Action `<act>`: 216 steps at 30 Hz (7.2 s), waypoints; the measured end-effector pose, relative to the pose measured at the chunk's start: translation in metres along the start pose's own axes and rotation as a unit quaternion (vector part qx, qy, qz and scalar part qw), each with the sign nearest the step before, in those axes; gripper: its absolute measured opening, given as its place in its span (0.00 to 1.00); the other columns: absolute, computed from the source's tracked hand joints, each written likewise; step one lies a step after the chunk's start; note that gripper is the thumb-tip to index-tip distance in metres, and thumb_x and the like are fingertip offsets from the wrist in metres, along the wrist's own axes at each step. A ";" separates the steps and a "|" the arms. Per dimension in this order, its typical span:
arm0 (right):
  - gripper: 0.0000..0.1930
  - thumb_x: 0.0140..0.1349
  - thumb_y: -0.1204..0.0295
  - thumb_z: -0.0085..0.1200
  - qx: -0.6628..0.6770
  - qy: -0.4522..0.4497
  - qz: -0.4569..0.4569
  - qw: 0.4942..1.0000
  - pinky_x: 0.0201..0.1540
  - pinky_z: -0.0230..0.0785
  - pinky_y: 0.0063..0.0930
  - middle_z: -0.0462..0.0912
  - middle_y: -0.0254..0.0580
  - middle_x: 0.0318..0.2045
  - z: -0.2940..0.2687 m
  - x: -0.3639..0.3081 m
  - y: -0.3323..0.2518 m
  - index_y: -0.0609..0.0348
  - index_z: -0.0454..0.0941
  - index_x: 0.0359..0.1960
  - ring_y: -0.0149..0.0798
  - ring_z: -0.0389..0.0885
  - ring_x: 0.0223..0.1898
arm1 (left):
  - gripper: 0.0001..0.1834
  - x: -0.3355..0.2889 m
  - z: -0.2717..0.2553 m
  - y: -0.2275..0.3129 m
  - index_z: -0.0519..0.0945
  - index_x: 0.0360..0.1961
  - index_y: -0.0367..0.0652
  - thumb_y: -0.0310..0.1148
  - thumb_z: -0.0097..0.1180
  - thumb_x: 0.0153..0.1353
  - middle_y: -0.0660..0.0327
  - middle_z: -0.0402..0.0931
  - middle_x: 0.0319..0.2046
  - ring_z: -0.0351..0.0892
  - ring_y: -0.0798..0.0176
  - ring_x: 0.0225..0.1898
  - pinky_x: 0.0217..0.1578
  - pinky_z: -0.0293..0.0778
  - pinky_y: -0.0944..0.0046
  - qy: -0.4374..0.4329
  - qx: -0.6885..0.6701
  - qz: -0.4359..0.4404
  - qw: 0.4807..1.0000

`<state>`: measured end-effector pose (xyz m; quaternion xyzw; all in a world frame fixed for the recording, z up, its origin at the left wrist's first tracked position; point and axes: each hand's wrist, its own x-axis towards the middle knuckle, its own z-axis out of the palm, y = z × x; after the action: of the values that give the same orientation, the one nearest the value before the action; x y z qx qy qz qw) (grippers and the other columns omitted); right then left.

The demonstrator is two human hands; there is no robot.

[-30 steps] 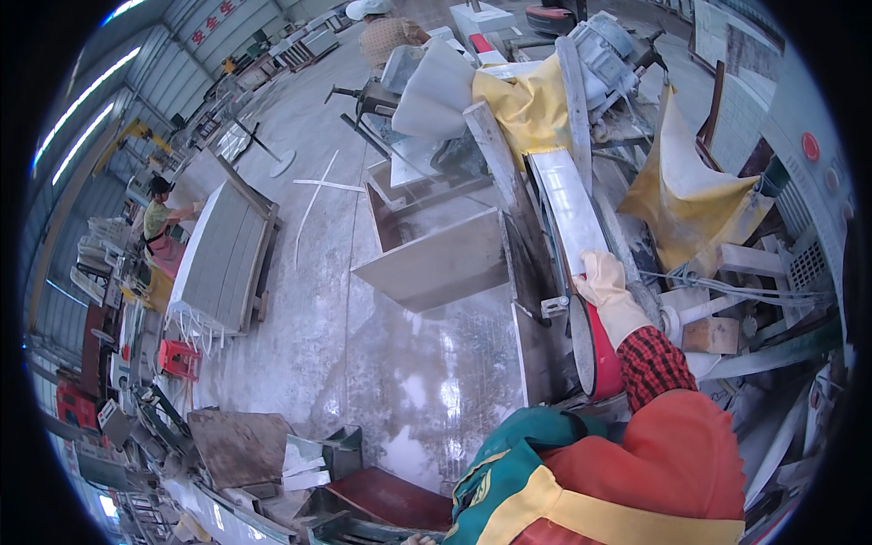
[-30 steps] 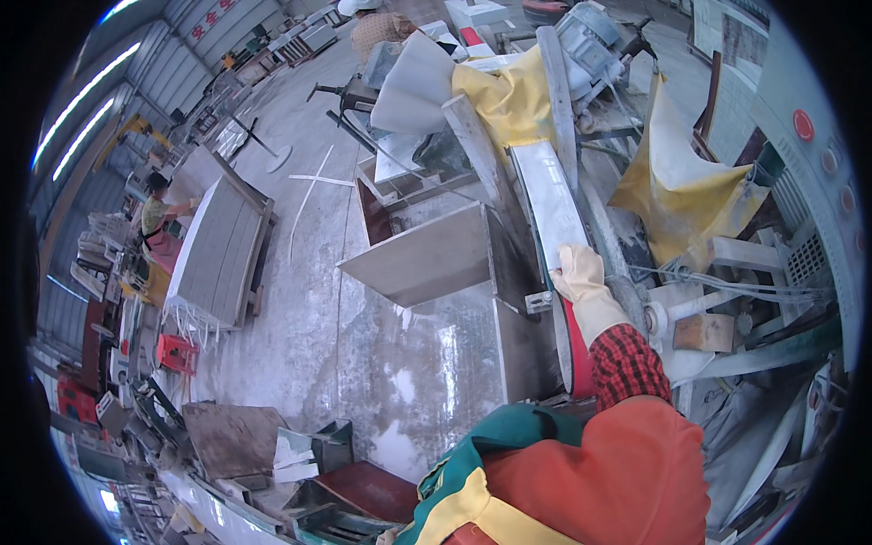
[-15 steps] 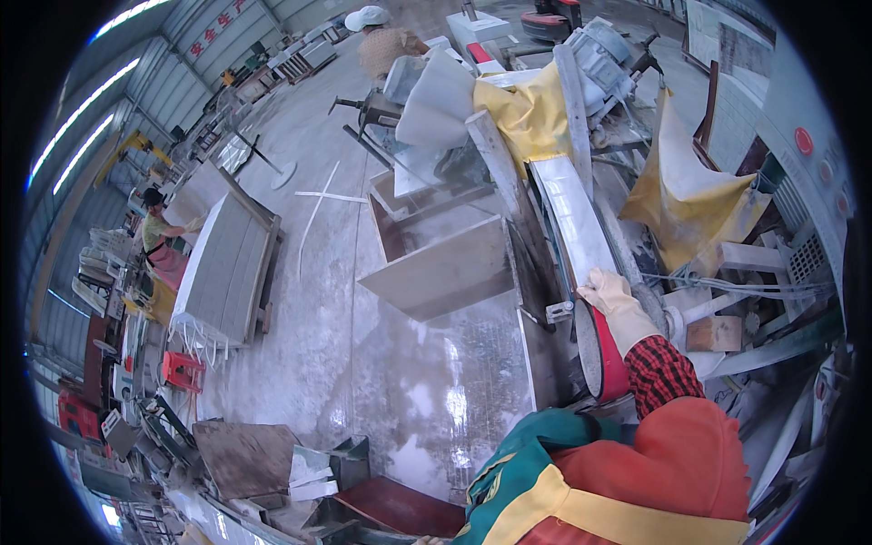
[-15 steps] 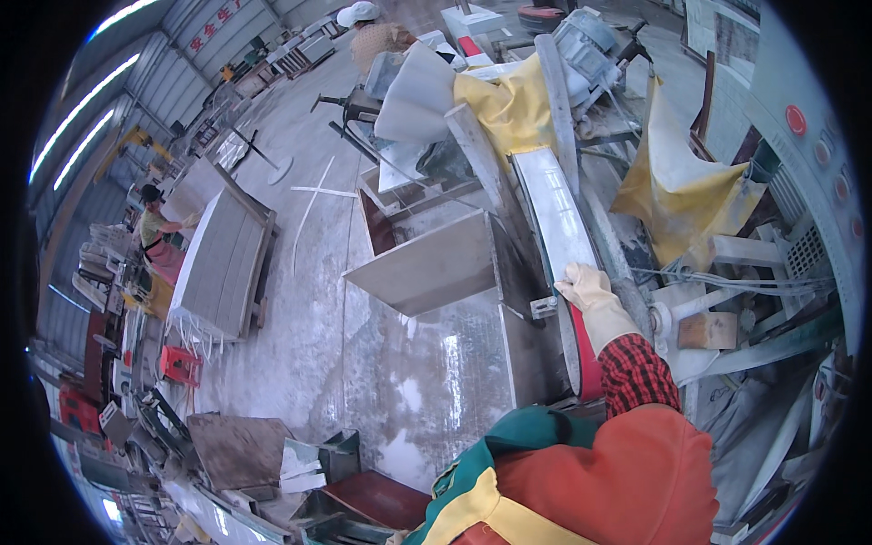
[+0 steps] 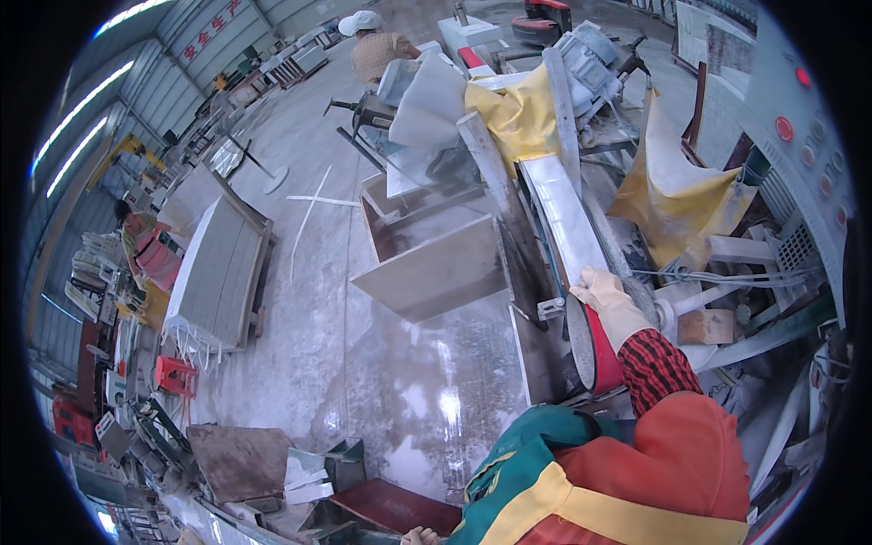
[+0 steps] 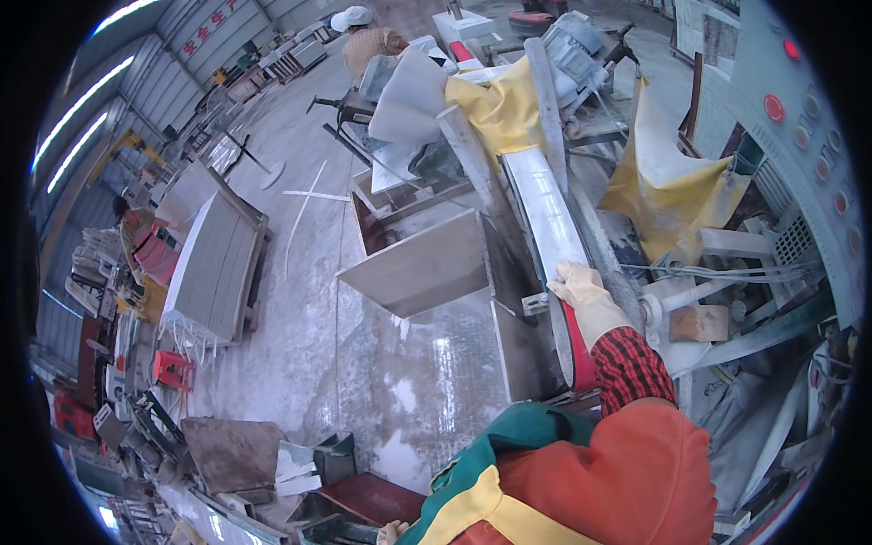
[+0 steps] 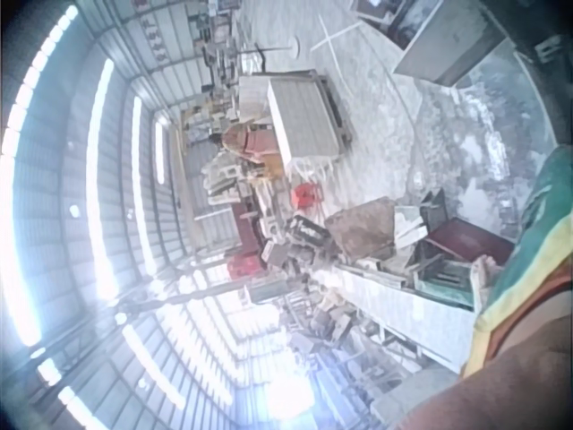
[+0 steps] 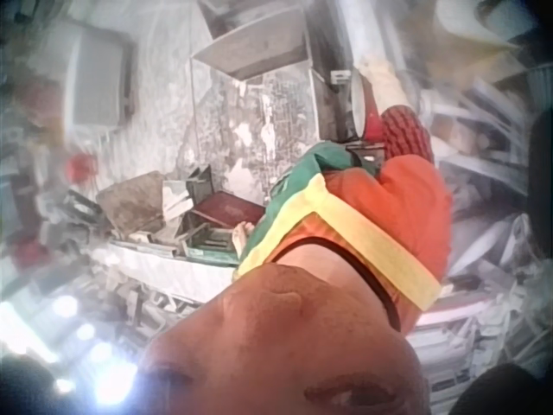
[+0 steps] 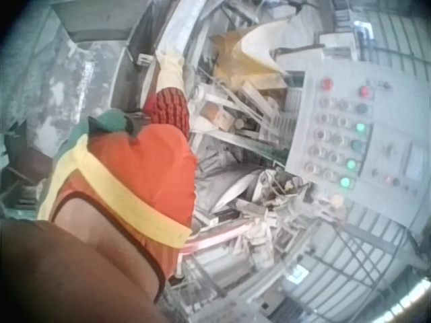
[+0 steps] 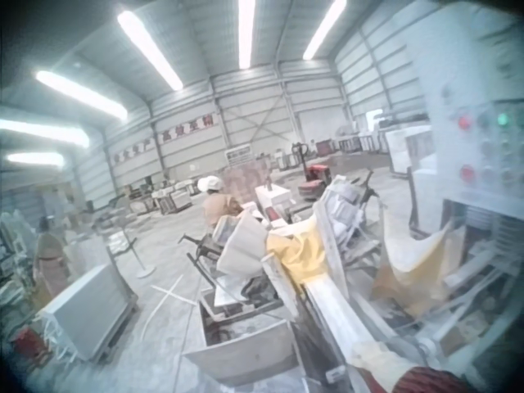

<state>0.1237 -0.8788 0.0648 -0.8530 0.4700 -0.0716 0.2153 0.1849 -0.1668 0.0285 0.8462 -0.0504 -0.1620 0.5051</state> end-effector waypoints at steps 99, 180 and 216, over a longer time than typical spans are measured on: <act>0.21 0.61 0.72 0.55 -0.005 -0.508 -0.570 0.646 0.60 0.68 0.34 0.81 0.54 0.53 0.134 -0.275 -0.315 0.60 0.77 0.56 0.50 0.78 0.57 | 0.26 -0.232 -0.032 -0.124 0.68 0.61 0.32 0.39 0.52 0.70 0.51 0.71 0.59 0.72 0.47 0.59 0.62 0.70 0.51 0.621 -0.612 -0.076 0.483; 0.24 0.68 0.67 0.45 -0.170 0.207 -0.053 0.962 0.51 0.68 0.51 0.79 0.49 0.47 0.031 0.071 -0.027 0.52 0.64 0.66 0.53 0.76 0.47 | 0.29 -0.099 -0.027 -0.097 0.66 0.68 0.52 0.45 0.42 0.66 0.31 0.53 0.68 0.54 0.24 0.67 0.66 0.54 0.32 0.062 0.646 0.023 0.761; 0.27 0.73 0.56 0.36 -0.205 0.130 -0.010 0.970 0.73 0.44 0.45 0.60 0.52 0.70 0.007 0.025 -0.041 0.54 0.61 0.69 0.52 0.56 0.71 | 0.18 -0.043 -0.064 -0.027 0.86 0.46 0.50 0.44 0.57 0.58 0.52 0.84 0.43 0.83 0.51 0.47 0.51 0.76 0.58 0.141 0.334 -0.315 0.877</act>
<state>0.1713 -0.8782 0.0750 -0.8671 0.4899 -0.0862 -0.0274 0.1626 -0.0897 0.0428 0.9496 0.2396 -0.1649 0.1169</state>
